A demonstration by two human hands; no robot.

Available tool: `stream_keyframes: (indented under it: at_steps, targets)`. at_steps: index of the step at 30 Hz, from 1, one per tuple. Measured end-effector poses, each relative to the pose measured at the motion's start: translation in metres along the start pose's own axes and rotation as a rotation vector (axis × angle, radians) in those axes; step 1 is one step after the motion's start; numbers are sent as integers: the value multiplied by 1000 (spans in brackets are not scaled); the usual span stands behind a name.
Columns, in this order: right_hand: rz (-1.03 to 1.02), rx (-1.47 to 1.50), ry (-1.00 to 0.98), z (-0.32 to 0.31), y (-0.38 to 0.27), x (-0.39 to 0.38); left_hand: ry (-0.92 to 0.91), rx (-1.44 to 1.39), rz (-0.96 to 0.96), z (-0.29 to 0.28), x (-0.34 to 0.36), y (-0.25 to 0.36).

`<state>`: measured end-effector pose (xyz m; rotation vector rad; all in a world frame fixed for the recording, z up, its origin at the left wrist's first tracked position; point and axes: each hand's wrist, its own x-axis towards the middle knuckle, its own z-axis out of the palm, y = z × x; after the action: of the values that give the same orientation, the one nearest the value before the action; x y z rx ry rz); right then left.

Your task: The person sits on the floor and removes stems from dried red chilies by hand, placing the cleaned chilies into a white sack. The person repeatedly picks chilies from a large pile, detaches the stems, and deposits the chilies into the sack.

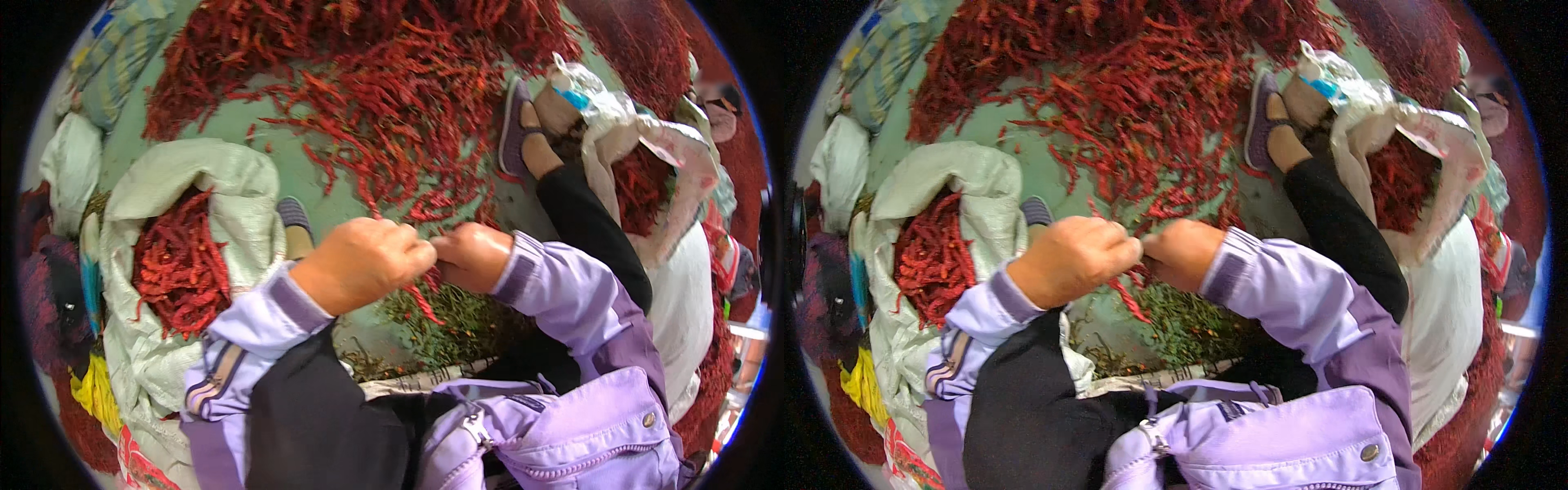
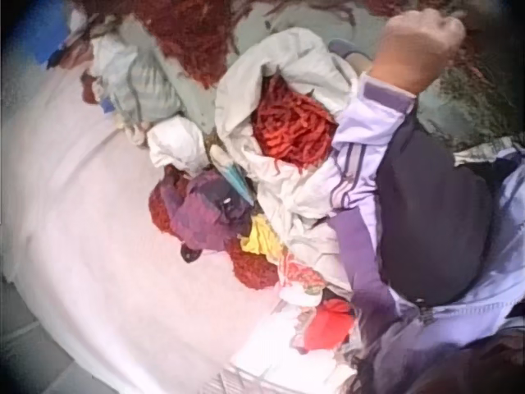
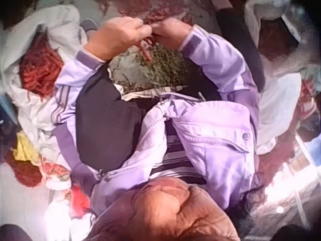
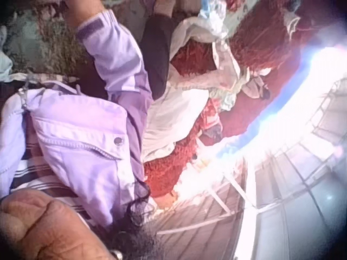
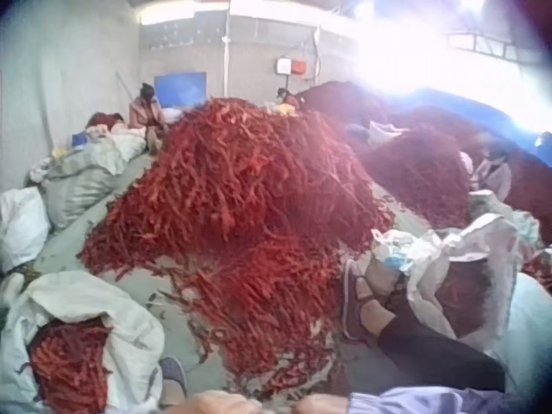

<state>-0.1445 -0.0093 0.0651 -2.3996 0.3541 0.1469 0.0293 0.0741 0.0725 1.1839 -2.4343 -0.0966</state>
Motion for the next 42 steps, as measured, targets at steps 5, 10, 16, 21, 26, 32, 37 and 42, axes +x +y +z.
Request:
stream_keyframes:
  at_steps: [5,10,16,21,26,32,37,42]
  targets:
    - [153,735,-8,-30,-38,-15,150,-704,-191,-23,-1,-1]
    - [-79,829,183,-45,-77,-21,143,-1437,-546,-65,2,15]
    - [-204,843,233,-61,-83,-70,285,-545,-535,-105,-30,28]
    - [250,603,486,-5,-24,-103,335,-72,-1219,-143,-150,-14]
    - [152,223,480,52,22,-140,-24,477,-1132,-153,-262,-36]
    - [133,326,307,71,27,-127,-108,111,-1008,-144,-138,-78]
    - [197,383,178,91,36,-123,-523,80,-431,-45,53,-65]
    - [189,431,179,90,33,-115,-648,-197,-461,128,77,-15]
